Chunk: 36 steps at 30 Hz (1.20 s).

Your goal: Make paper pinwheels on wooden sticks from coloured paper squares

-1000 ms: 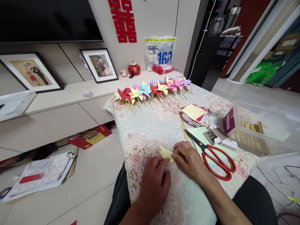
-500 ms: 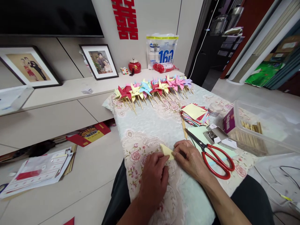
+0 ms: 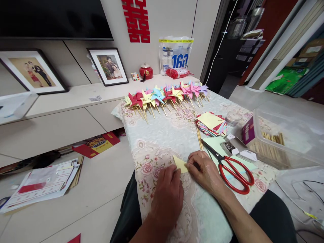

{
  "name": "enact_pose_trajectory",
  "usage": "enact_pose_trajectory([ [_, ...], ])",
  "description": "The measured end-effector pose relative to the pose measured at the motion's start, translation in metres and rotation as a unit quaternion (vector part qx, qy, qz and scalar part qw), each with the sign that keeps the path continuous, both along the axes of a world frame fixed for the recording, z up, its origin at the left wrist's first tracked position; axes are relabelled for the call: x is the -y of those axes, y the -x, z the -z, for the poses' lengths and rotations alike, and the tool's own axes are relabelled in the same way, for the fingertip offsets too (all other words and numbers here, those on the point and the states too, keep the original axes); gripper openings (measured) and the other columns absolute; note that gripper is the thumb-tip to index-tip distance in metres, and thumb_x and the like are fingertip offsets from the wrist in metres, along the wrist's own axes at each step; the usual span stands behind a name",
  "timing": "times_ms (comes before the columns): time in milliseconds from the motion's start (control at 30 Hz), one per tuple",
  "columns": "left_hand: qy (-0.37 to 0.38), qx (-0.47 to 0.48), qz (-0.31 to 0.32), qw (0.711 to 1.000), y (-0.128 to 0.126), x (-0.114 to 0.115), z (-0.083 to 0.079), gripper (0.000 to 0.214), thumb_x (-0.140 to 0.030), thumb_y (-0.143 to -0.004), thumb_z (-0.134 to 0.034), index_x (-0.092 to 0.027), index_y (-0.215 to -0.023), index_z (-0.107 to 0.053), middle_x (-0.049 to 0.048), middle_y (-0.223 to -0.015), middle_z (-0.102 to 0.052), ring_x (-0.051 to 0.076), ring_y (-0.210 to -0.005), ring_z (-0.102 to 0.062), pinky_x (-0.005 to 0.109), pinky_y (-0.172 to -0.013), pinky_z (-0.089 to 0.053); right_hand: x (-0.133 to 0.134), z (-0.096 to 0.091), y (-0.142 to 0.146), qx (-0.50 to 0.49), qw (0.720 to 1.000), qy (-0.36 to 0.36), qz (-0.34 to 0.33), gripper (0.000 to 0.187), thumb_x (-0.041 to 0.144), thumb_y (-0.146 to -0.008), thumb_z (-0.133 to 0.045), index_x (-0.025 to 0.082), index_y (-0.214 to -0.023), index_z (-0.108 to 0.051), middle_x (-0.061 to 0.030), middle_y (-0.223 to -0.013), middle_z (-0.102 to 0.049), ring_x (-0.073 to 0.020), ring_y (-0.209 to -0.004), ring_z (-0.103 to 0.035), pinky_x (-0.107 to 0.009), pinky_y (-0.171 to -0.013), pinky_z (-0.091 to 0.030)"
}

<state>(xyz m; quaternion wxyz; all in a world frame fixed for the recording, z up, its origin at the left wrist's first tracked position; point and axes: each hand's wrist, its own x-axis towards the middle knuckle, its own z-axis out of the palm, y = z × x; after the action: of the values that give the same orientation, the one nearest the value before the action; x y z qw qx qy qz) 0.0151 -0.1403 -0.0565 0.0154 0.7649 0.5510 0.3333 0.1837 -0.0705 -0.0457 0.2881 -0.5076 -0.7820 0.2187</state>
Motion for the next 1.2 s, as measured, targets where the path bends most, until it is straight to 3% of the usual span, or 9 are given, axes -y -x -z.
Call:
enact_pose_trajectory([
  [400, -0.027, -0.114, 0.000, 0.993, -0.002, 0.003, 0.007, 0.035, -0.002, -0.087, -0.046, -0.005, -0.118, -0.062, 0.0166, -0.114, -0.068, 0.028, -0.102, -0.062, 0.046, -0.091, -0.055, 0.000, -0.001, 0.002, 0.013, 1.000, -0.002, -0.002, 0.015, 0.019, -0.088, -0.060, 0.022, -0.075, -0.054, -0.0051, -0.087, -0.060, -0.0236, -0.087, -0.056, -0.038, -0.079, -0.046],
  [600, -0.017, -0.139, 0.005, 0.990, -0.004, 0.004, 0.009, 0.033, -0.005, -0.087, -0.050, 0.000, -0.115, -0.065, 0.0206, -0.114, -0.068, 0.031, -0.102, -0.061, 0.051, -0.088, -0.055, 0.002, 0.000, 0.001, 0.018, 0.999, -0.029, 0.003, 0.009, 0.015, -0.084, -0.062, 0.021, -0.088, -0.057, -0.0062, -0.090, -0.060, -0.0252, -0.089, -0.056, -0.038, -0.079, -0.046],
  [767, -0.003, -0.144, -0.006, 0.990, -0.007, 0.007, 0.012, 0.035, -0.012, -0.089, -0.051, -0.002, -0.119, -0.064, 0.0182, -0.119, -0.069, 0.032, -0.104, -0.061, 0.051, -0.088, -0.054, 0.006, -0.002, 0.002, -0.002, 0.999, -0.042, -0.025, 0.011, 0.015, -0.086, -0.062, 0.021, -0.094, -0.059, -0.0074, -0.097, -0.061, -0.0255, -0.093, -0.056, -0.039, -0.082, -0.046],
  [1033, 0.014, -0.145, 0.029, 0.989, 0.001, 0.011, 0.000, 0.043, -0.024, -0.086, -0.060, -0.003, -0.123, -0.063, 0.0180, -0.126, -0.067, 0.033, -0.106, -0.060, 0.050, -0.091, -0.052, 0.005, -0.001, 0.001, 0.020, 0.999, -0.001, -0.030, 0.012, 0.016, -0.084, -0.066, 0.020, -0.093, -0.060, -0.0069, -0.101, -0.060, -0.0251, -0.095, -0.054, -0.041, -0.085, -0.046],
  [1200, 0.009, -0.152, 0.024, 0.988, 0.001, 0.012, 0.001, 0.041, -0.025, -0.087, -0.058, -0.005, -0.123, -0.064, 0.0170, -0.127, -0.067, 0.033, -0.106, -0.061, 0.051, -0.091, -0.051, 0.005, -0.006, 0.003, 0.029, 0.999, 0.012, -0.024, 0.011, 0.019, -0.084, -0.066, 0.020, -0.093, -0.060, -0.0068, -0.099, -0.059, -0.0252, -0.095, -0.054, -0.039, -0.083, -0.046],
])
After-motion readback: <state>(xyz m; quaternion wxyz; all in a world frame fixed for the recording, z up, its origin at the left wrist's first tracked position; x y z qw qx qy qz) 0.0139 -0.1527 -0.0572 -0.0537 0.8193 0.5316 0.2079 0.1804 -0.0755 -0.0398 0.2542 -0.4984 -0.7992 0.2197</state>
